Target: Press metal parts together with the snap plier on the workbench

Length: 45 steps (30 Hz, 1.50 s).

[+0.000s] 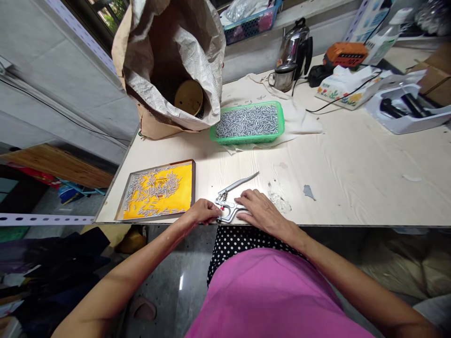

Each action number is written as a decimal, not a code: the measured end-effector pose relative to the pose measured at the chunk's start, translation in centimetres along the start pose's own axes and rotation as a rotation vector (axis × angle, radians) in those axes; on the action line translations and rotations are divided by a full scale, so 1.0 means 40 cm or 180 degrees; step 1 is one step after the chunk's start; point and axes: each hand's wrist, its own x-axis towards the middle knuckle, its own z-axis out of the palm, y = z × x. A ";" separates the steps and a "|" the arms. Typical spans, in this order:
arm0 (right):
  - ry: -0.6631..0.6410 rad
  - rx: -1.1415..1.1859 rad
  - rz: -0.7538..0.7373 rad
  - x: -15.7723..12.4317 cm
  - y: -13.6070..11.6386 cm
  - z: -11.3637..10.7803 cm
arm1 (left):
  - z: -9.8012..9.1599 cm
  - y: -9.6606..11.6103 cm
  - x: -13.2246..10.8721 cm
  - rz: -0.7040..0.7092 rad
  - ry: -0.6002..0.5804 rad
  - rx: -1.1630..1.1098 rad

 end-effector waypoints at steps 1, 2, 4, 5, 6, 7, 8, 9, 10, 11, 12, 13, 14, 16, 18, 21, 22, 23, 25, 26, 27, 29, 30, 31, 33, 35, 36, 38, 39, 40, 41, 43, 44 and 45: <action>-0.0025 -0.0031 -0.0020 0.005 0.012 -0.012 | 0.003 0.001 -0.003 -0.0017 0.0021 -0.0005; -0.0050 -0.0106 -0.0022 0.013 0.027 -0.024 | 0.005 0.001 -0.006 -0.0029 0.0032 -0.0010; -0.0191 -0.0305 -0.0044 0.034 0.057 -0.042 | 0.009 0.000 -0.009 -0.0033 0.0039 -0.0030; -0.0317 -0.0375 -0.0090 0.046 0.069 -0.049 | 0.010 -0.001 -0.010 -0.0023 0.0040 -0.0038; -0.0457 -0.0417 -0.0148 0.057 0.079 -0.054 | 0.010 -0.003 -0.010 -0.0004 0.0041 -0.0035; -0.0586 -0.0440 -0.0207 0.068 0.085 -0.059 | 0.011 -0.006 -0.010 0.0023 0.0042 -0.0020; -0.0679 -0.0450 -0.0248 0.076 0.088 -0.063 | 0.011 -0.008 -0.009 0.0052 0.0043 0.0005; -0.0730 -0.0454 -0.0268 0.082 0.086 -0.066 | 0.011 -0.011 -0.008 0.0080 0.0043 0.0033; -0.0742 -0.0456 -0.0266 0.085 0.082 -0.070 | 0.011 -0.014 -0.008 0.0103 0.0043 0.0059; -0.0728 -0.0460 -0.0250 0.086 0.076 -0.072 | 0.010 -0.016 -0.007 0.0115 0.0038 0.0082; -0.0703 -0.0468 -0.0222 0.084 0.070 -0.074 | 0.010 -0.017 -0.006 0.0118 0.0034 0.0097; -0.0670 -0.0485 -0.0182 0.080 0.065 -0.075 | 0.010 -0.018 -0.006 0.0120 0.0031 0.0103; -0.0631 -0.0516 -0.0133 0.075 0.062 -0.074 | 0.011 -0.018 -0.006 0.0119 0.0026 0.0102; -0.0529 -0.0605 -0.0037 0.064 0.060 -0.068 | 0.012 -0.015 -0.007 0.0099 0.0032 0.0083; -0.0402 -0.0686 0.0036 0.055 0.064 -0.062 | 0.013 -0.011 -0.010 0.0063 0.0061 0.0055; -0.0354 -0.0755 0.0107 0.052 0.063 -0.064 | 0.016 -0.006 -0.014 0.0026 0.0099 0.0041; -0.0398 -0.0780 0.0138 0.053 0.059 -0.068 | 0.017 -0.005 -0.014 0.0022 0.0099 0.0043; -0.0460 -0.0810 0.0167 0.054 0.053 -0.074 | 0.017 -0.005 -0.013 0.0018 0.0095 0.0045; -0.0553 -0.0857 0.0190 0.056 0.040 -0.086 | 0.016 -0.008 -0.009 0.0029 0.0094 0.0043; -0.0561 -0.0859 0.0181 0.056 0.035 -0.090 | 0.016 -0.010 -0.007 0.0042 0.0094 0.0046; -0.0540 -0.0848 0.0162 0.055 0.031 -0.092 | 0.015 -0.013 -0.006 0.0062 0.0089 0.0066; -0.0446 -0.0806 0.0148 0.051 0.028 -0.091 | 0.016 -0.019 -0.010 0.0098 0.0109 0.0259; -0.0400 -0.0782 0.0151 0.048 0.029 -0.087 | 0.018 -0.022 -0.017 0.0153 0.0203 0.0465; -0.0367 -0.0764 0.0159 0.045 0.031 -0.082 | 0.022 -0.024 -0.026 0.0262 0.0400 0.0734; -0.0325 -0.0741 0.0155 0.039 0.036 -0.071 | 0.038 -0.024 -0.049 0.0708 0.1020 0.1359; -0.0309 -0.0727 0.0118 0.035 0.038 -0.061 | 0.060 -0.016 -0.067 0.1391 0.1560 0.1916; -0.0299 -0.0727 0.0089 0.033 0.037 -0.057 | 0.072 -0.009 -0.070 0.1732 0.1667 0.2141; -0.0268 -0.0742 0.0058 0.031 0.033 -0.052 | 0.094 0.013 -0.059 0.2294 0.1583 0.2504; -0.0252 -0.0753 0.0068 0.030 0.031 -0.050 | 0.103 0.025 -0.046 0.2496 0.1483 0.2637; -0.0240 -0.0760 0.0092 0.028 0.029 -0.051 | 0.108 0.038 -0.030 0.2648 0.1371 0.2739; -0.0237 -0.0750 0.0117 0.025 0.029 -0.052 | 0.110 0.051 -0.013 0.2757 0.1248 0.2818; -0.0253 -0.0677 0.0133 0.015 0.036 -0.059 | 0.108 0.070 0.020 0.2893 0.0972 0.2944; -0.0262 -0.0641 0.0139 0.008 0.043 -0.063 | 0.104 0.077 0.032 0.2926 0.0841 0.2998; -0.0268 -0.0626 0.0174 0.000 0.051 -0.069 | 0.101 0.083 0.041 0.2938 0.0736 0.3047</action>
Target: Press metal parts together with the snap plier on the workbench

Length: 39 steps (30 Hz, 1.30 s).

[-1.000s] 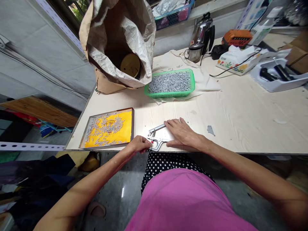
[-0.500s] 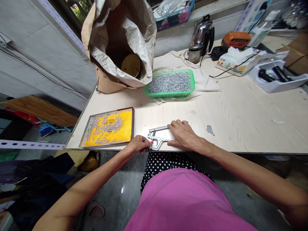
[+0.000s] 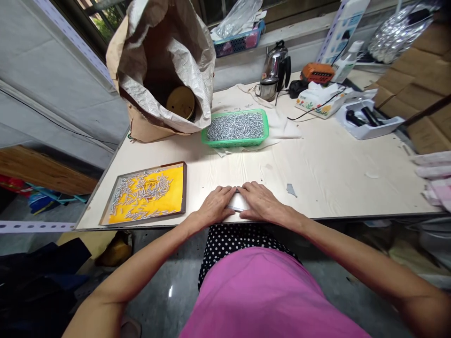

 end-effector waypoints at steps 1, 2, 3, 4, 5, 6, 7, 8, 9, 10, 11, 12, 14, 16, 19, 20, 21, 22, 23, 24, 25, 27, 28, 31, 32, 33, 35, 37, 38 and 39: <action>-0.0016 -0.0008 0.0061 -0.008 0.010 -0.003 | -0.001 -0.004 0.006 0.0034 -0.0066 0.0007; -0.0040 -0.0035 0.0129 -0.016 0.020 -0.007 | -0.003 -0.006 0.011 0.0042 -0.0099 0.0021; -0.0066 -0.0072 0.0180 -0.023 0.028 -0.011 | -0.005 -0.005 0.014 0.0037 -0.0102 0.0035; -0.0093 -0.0107 0.0192 -0.029 0.033 -0.014 | -0.006 -0.001 0.018 0.0041 -0.0092 0.0042; -0.0117 -0.0128 0.0161 -0.035 0.036 -0.018 | -0.007 0.004 0.023 0.0071 -0.0083 0.0040; -0.0126 -0.0136 0.0102 -0.039 0.035 -0.022 | -0.008 0.010 0.027 0.0129 -0.0081 0.0032; -0.0113 -0.0132 0.0042 -0.044 0.031 -0.025 | -0.008 0.016 0.032 0.0207 -0.0090 0.0022; -0.0081 -0.0119 -0.0006 -0.048 0.025 -0.028 | -0.009 0.021 0.037 0.0287 -0.0112 0.0013; -0.0036 -0.0093 -0.0041 -0.052 0.018 -0.030 | -0.009 0.025 0.041 0.0358 -0.0143 0.0008; 0.0014 -0.0055 -0.0070 -0.056 0.011 -0.030 | -0.009 0.026 0.044 0.0409 -0.0170 0.0008; 0.0066 -0.0018 -0.0090 -0.061 0.004 -0.029 | -0.008 0.026 0.045 0.0442 -0.0186 0.0010; 0.0113 0.0009 -0.0093 -0.064 -0.002 -0.026 | -0.007 0.026 0.045 0.0466 -0.0191 0.0009; 0.0177 0.0018 -0.0040 -0.067 -0.010 -0.016 | -0.001 0.022 0.043 0.0485 -0.0169 0.0007; 0.0219 -0.0017 0.0037 -0.063 -0.011 -0.002 | 0.008 0.019 0.041 0.0483 -0.0120 0.0029; 0.0225 -0.0031 0.0088 -0.052 -0.007 0.020 | 0.021 0.016 0.042 0.0462 -0.0012 0.0112; 0.0220 -0.0009 0.0083 -0.048 -0.004 0.026 | 0.023 0.015 0.043 0.0468 0.0017 0.0132; 0.0215 0.0022 0.0068 -0.045 -0.002 0.030 | 0.024 0.014 0.045 0.0473 0.0040 0.0142; 0.0208 0.0053 0.0041 -0.044 0.000 0.033 | 0.025 0.014 0.047 0.0475 0.0053 0.0147; 0.0206 0.0076 0.0011 -0.043 0.003 0.035 | 0.025 0.013 0.048 0.0466 0.0061 0.0152; 0.0210 0.0088 -0.0018 -0.044 0.005 0.035 | 0.026 0.013 0.047 0.0447 0.0072 0.0162; 0.0222 0.0092 -0.0032 -0.044 0.008 0.033 | 0.028 0.014 0.045 0.0416 0.0102 0.0175; 0.0254 0.0094 -0.0014 -0.044 0.014 0.026 | 0.041 0.017 0.032 0.0339 0.0270 0.0201; 0.0260 0.0093 0.0025 -0.044 0.019 0.020 | 0.053 0.021 0.022 0.0288 0.0422 0.0205; 0.0136 0.0072 0.0144 -0.037 0.038 -0.003 | 0.102 0.041 -0.017 0.0127 0.0989 0.0172; 0.0058 0.0073 0.0136 -0.034 0.044 -0.010 | 0.120 0.049 -0.030 0.0091 0.1147 0.0143; -0.0016 0.0084 0.0109 -0.031 0.051 -0.015 | 0.136 0.057 -0.042 0.0067 0.1273 0.0105; -0.0092 0.0153 0.0037 -0.023 0.065 -0.017 | 0.160 0.067 -0.058 0.0058 0.1432 0.0004; -0.0050 0.0226 0.0034 -0.010 0.080 -0.009 | 0.172 0.071 -0.065 0.0067 0.1510 -0.0128; -0.0015 0.0226 0.0063 0.001 0.089 -0.002 | 0.173 0.071 -0.066 0.0080 0.1528 -0.0201; 0.0026 0.0188 0.0110 0.014 0.099 0.005 | 0.173 0.071 -0.066 0.0095 0.1538 -0.0273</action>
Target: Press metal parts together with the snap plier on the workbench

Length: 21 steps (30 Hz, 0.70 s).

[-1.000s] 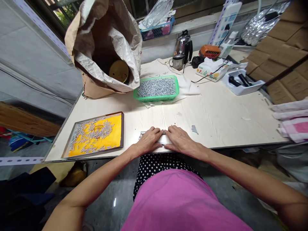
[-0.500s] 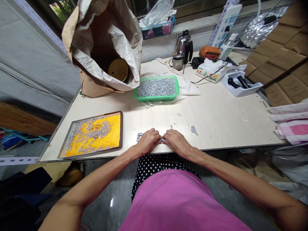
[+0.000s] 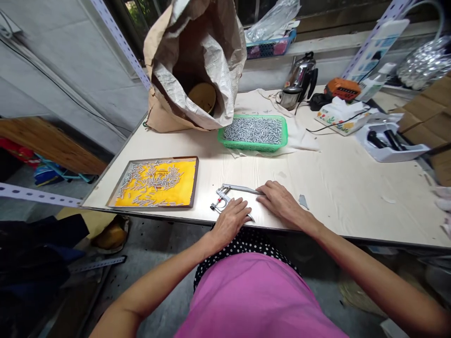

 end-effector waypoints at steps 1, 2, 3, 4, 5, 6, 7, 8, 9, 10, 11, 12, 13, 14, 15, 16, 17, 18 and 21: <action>0.0049 -0.0066 0.0059 0.017 0.011 0.005 | -0.001 0.000 0.002 -0.0007 0.0010 -0.0067; 0.0096 -0.0152 0.0128 0.036 0.021 0.006 | -0.002 0.001 0.004 -0.0029 0.0020 -0.0121; 0.0130 -0.0243 0.0198 0.056 0.028 0.005 | -0.002 0.002 0.005 -0.0070 0.0026 -0.0159; 0.0146 -0.0326 0.0271 0.076 0.031 0.001 | -0.003 0.004 0.007 -0.0122 0.0029 -0.0179; 0.0148 -0.0390 0.0327 0.095 0.028 -0.007 | -0.003 0.007 0.008 -0.0176 0.0031 -0.0184; 0.0144 -0.0425 0.0338 0.112 0.018 -0.015 | -0.002 0.010 0.009 -0.0222 0.0040 -0.0179; 0.0142 -0.0430 0.0277 0.126 0.000 -0.024 | 0.000 0.012 0.010 -0.0248 0.0054 -0.0172; 0.0149 -0.0408 0.0139 0.137 -0.025 -0.032 | 0.004 0.013 0.010 -0.0252 0.0072 -0.0170; 0.0151 -0.0359 -0.0082 0.146 -0.057 -0.037 | 0.008 0.013 0.010 -0.0238 0.0087 -0.0180; 0.0124 -0.0300 -0.0362 0.152 -0.092 -0.039 | 0.012 0.011 0.010 -0.0225 0.0097 -0.0202; 0.0043 -0.0254 -0.0661 0.158 -0.130 -0.037 | 0.017 0.009 0.009 -0.0231 0.0095 -0.0227; -0.0098 -0.0232 -0.0917 0.163 -0.166 -0.031 | 0.021 0.005 0.008 -0.0260 0.0088 -0.0243; -0.0262 -0.0235 -0.1109 0.169 -0.198 -0.023 | 0.025 0.002 0.007 -0.0309 0.0075 -0.0248; -0.0417 -0.0255 -0.1242 0.175 -0.226 -0.013 | 0.027 -0.001 0.005 -0.0367 0.0061 -0.0248; -0.0536 -0.0280 -0.1326 0.182 -0.247 -0.002 | 0.027 -0.003 0.004 -0.0418 0.0037 -0.0255; -0.0611 -0.0300 -0.1370 0.191 -0.263 0.009 | 0.027 -0.004 0.001 -0.0453 0.0005 -0.0273; -0.0641 -0.0316 -0.1397 0.199 -0.273 0.018 | 0.025 -0.004 -0.001 -0.0471 -0.0028 -0.0302; -0.0639 -0.0332 -0.1419 0.207 -0.280 0.026 | 0.023 -0.003 -0.003 -0.0485 -0.0050 -0.0336; -0.0536 -0.0376 -0.1459 0.224 -0.288 0.039 | 0.018 0.000 -0.008 -0.0560 -0.0007 -0.0370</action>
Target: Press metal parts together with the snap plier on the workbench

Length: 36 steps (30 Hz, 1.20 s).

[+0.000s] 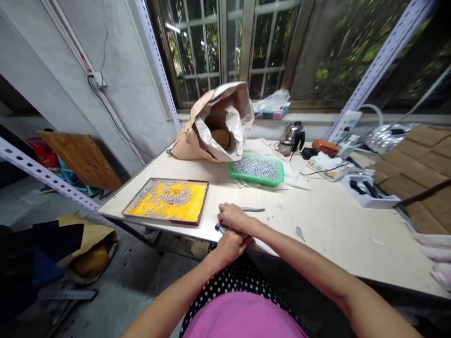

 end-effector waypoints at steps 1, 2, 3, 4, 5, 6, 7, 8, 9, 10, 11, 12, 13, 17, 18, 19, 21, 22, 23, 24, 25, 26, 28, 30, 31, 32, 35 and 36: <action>0.0066 -0.0010 -0.0013 0.002 -0.001 0.002 | 0.000 0.000 0.000 -0.0038 0.0020 0.0013; 0.0150 -0.0001 -0.0028 0.003 -0.002 0.003 | 0.000 0.000 0.000 -0.0075 0.0013 0.0033; 0.0252 0.0026 -0.0035 0.003 -0.004 0.002 | 0.000 -0.001 0.001 -0.0101 -0.0003 0.0056; 0.0367 0.0060 -0.0027 0.001 -0.005 -0.001 | -0.001 -0.001 0.003 -0.0107 -0.0016 0.0077; 0.0487 0.0085 -0.0001 0.000 -0.004 -0.007 | -0.002 0.000 0.004 -0.0087 0.0002 0.0090; 0.0654 0.0128 0.0062 -0.001 0.000 -0.019 | -0.004 0.002 0.006 -0.0031 0.0056 0.0097; 0.0888 0.0205 0.0164 -0.002 0.009 -0.036 | -0.007 0.004 0.008 0.0058 0.0141 0.0098; 0.1191 0.0323 0.0311 -0.002 0.024 -0.059 | -0.010 0.007 0.010 0.0161 0.0231 0.0095; 0.1529 0.0461 0.0495 -0.002 0.047 -0.087 | -0.013 0.010 0.011 0.0251 0.0298 0.0090; 0.1857 0.0599 0.0690 0.000 0.076 -0.119 | -0.016 0.013 0.011 0.0319 0.0334 0.0085; 0.2153 0.0731 0.0891 0.001 0.111 -0.154 | -0.019 0.015 0.011 0.0363 0.0344 0.0082; 0.2317 0.0781 0.1058 0.003 0.151 -0.189 | -0.020 0.015 0.010 0.0384 0.0341 0.0081; 0.2370 0.0793 0.1150 0.003 0.192 -0.223 | -0.020 0.014 0.009 0.0394 0.0344 0.0083; 0.2253 0.0827 0.1313 -0.024 0.314 -0.304 | -0.017 -0.001 0.006 0.0466 0.0440 0.0124; 0.2214 0.0835 0.1297 -0.040 0.323 -0.305 | -0.015 -0.004 0.007 0.0478 0.0458 0.0137; 0.2176 0.0849 0.1267 -0.058 0.322 -0.297 | -0.015 -0.006 0.009 0.0482 0.0460 0.0155; 0.2062 0.0956 0.1126 -0.102 0.290 -0.257 | -0.014 -0.002 0.012 0.0467 0.0444 0.0204; 0.1999 0.1057 0.1027 -0.126 0.262 -0.227 | -0.015 0.002 0.012 0.0470 0.0434 0.0225; 0.1945 0.1176 0.0914 -0.152 0.229 -0.193 | -0.016 0.008 0.011 0.0493 0.0418 0.0238; 0.1921 0.1310 0.0807 -0.179 0.192 -0.154 | -0.019 0.014 0.007 0.0540 0.0423 0.0242; 0.1944 0.1421 0.0750 -0.207 0.154 -0.114 | -0.024 0.020 0.000 0.0597 0.0462 0.0242; 0.1991 0.1473 0.0723 -0.235 0.116 -0.073 | -0.032 0.024 -0.009 0.0652 0.0540 0.0253; 0.2008 0.1546 0.0751 -0.289 0.047 0.006 | -0.062 0.024 -0.037 0.0655 0.0795 0.0344; 0.2036 0.1575 0.0855 -0.336 -0.008 0.074 | -0.116 0.008 -0.076 0.0416 0.1062 0.0578; 0.2116 0.1547 0.0948 -0.355 -0.030 0.102 | -0.151 -0.007 -0.098 0.0194 0.1157 0.0741; 0.2190 0.1499 0.1003 -0.369 -0.046 0.126 | -0.190 -0.028 -0.120 -0.0090 0.1205 0.0932; 0.2473 0.1192 0.1058 -0.387 -0.072 0.176 | -0.318 -0.114 -0.180 -0.1195 0.1295 0.1469; 0.2565 0.1033 0.1040 -0.386 -0.074 0.188 | -0.356 -0.146 -0.194 -0.1547 0.1253 0.1583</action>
